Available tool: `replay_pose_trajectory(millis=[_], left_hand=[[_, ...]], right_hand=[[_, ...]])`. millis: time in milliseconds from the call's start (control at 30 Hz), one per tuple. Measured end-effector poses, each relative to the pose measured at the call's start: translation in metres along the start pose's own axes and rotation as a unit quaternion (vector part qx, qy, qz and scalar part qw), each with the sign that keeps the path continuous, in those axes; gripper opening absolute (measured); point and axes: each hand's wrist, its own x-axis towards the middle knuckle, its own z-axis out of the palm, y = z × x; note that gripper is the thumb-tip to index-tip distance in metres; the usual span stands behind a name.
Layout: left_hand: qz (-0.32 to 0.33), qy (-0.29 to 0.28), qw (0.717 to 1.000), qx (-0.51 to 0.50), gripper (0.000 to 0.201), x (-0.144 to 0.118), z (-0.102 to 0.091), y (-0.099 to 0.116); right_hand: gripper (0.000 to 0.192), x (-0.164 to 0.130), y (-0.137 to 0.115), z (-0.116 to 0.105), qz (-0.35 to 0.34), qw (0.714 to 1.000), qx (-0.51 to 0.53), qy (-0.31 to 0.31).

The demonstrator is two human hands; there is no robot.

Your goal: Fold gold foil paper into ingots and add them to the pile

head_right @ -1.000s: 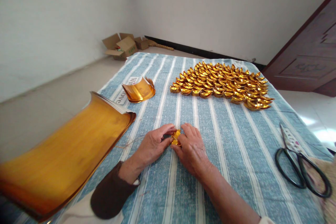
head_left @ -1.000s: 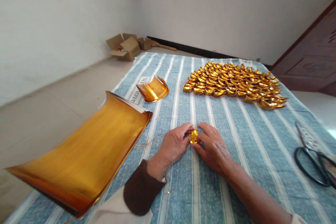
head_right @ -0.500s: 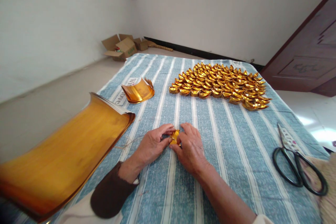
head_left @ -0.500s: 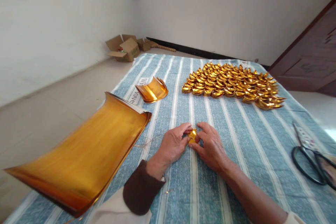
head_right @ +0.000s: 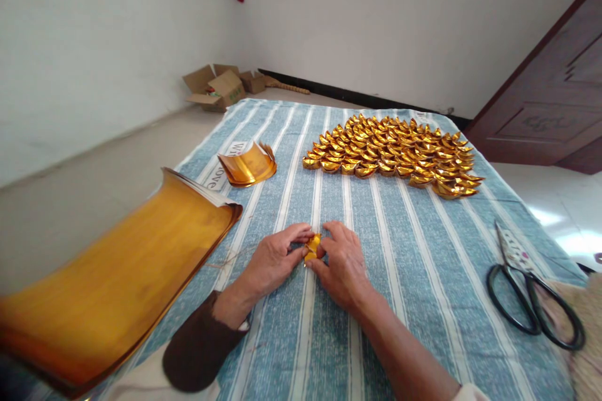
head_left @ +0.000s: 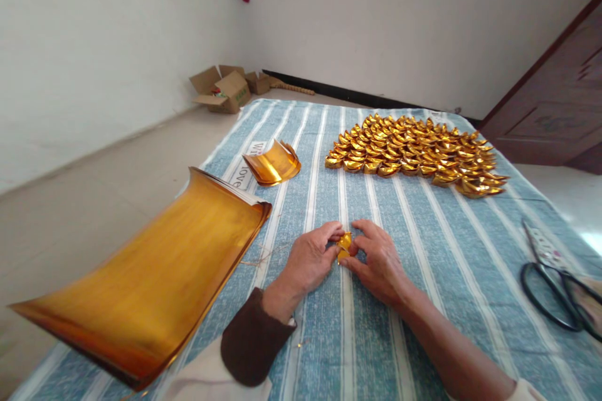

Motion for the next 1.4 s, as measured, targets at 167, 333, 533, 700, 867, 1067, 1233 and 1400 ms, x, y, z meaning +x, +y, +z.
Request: replay_pose_trajectory(millis=[167, 333, 533, 700, 867, 1067, 1233, 1400], left_hand=[[-0.001, 0.002, 1.000, 0.005, 0.038, 0.0001, -0.0006, 0.0012], [-0.008, 0.005, 1.000, 0.004, 0.040, 0.0006, -0.0006, 0.0013], [-0.018, 0.004, 1.000, -0.005, 0.048, 0.0019, -0.0030, 0.0014], [-0.034, 0.006, 0.999, -0.007, 0.050, 0.0035, -0.0056, 0.0025], [-0.036, 0.010, 0.999, 0.001, 0.050, 0.0040, -0.0067, 0.0029], [-0.017, 0.030, 0.999, 0.019, 0.046, 0.0025, -0.0079, 0.0045], [-0.010, 0.048, 0.997, 0.063, 0.048, 0.0032, -0.0080, 0.0010], [0.039, 0.062, 0.985, 0.156, 0.032, 0.0036, -0.0083, -0.0008]], right_hand=[[0.010, 0.0023, 0.0022, -0.0032, 0.002, 1.000, 0.015, -0.009], [0.010, 0.0037, 0.0047, -0.0049, -0.001, 1.000, 0.014, -0.014], [0.010, 0.0047, 0.0055, -0.0056, -0.003, 1.000, 0.016, -0.024], [0.012, 0.0059, 0.0049, -0.0079, 0.003, 0.999, 0.014, -0.038], [0.015, 0.0069, 0.0036, -0.0059, -0.005, 1.000, 0.015, -0.020], [0.017, 0.0074, 0.0034, -0.0073, -0.010, 1.000, 0.021, -0.019], [0.016, 0.0076, 0.0042, -0.0063, -0.014, 1.000, 0.008, -0.020], [0.016, 0.0072, 0.0042, -0.0046, 0.002, 0.999, 0.031, -0.010]])
